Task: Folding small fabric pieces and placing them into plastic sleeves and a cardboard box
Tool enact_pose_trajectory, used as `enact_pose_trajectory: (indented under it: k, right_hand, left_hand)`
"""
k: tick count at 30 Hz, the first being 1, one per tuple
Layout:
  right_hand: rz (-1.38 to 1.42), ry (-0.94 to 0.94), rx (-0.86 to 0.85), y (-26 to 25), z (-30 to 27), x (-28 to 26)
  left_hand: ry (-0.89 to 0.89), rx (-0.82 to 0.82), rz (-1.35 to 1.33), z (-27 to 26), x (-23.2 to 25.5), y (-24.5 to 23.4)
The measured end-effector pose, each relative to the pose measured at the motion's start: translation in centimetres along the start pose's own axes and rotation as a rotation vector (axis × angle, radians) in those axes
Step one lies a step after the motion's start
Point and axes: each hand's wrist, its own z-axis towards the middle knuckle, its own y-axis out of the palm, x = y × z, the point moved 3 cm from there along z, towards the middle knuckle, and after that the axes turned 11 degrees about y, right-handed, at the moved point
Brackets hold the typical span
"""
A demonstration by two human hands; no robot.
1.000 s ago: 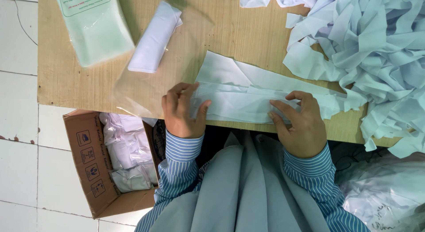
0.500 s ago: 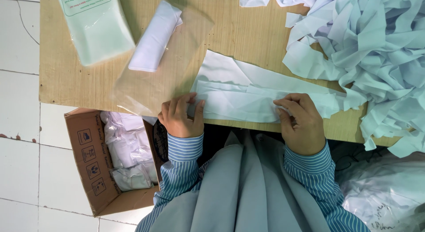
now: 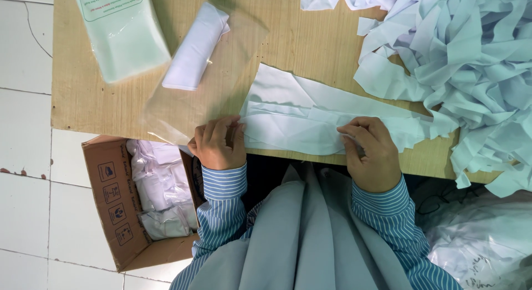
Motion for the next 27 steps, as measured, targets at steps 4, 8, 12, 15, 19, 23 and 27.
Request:
enact_pose_trajectory:
  k: [4,8,12,15,19,23,27]
  right_hand:
    - [-0.099,-0.072,0.074,-1.0,0.5,-0.3]
    - [-0.229,-0.012,0.155,-4.1,0.1,1.1]
    - [-0.348,0.116,0.276,-8.5,-1.9,5.3]
    - [-0.433,0.253,0.271,-10.7,-3.7,7.6]
    - [-0.461,0.372,0.214,-11.5,-4.9,9.4]
    - [-0.478,0.367,0.131,-10.0,-4.4,8.5]
    - [-0.595,0.399,0.163,-9.1,-4.3,9.2]
  left_hand:
    - [-0.001,0.039,0.006,0.1,2.0,0.2]
    - [0.076,-0.071,-0.126,0.1,5.7,0.4]
    - [0.160,-0.136,-0.339,0.2,8.7,1.1]
    - [0.243,-0.123,-0.402,0.2,10.6,2.1]
    - [0.317,-0.138,-0.480,0.3,13.1,3.2]
    - [0.360,-0.180,-0.514,-0.3,15.0,4.6]
    - [0.374,-0.233,-0.528,-0.9,15.5,5.3]
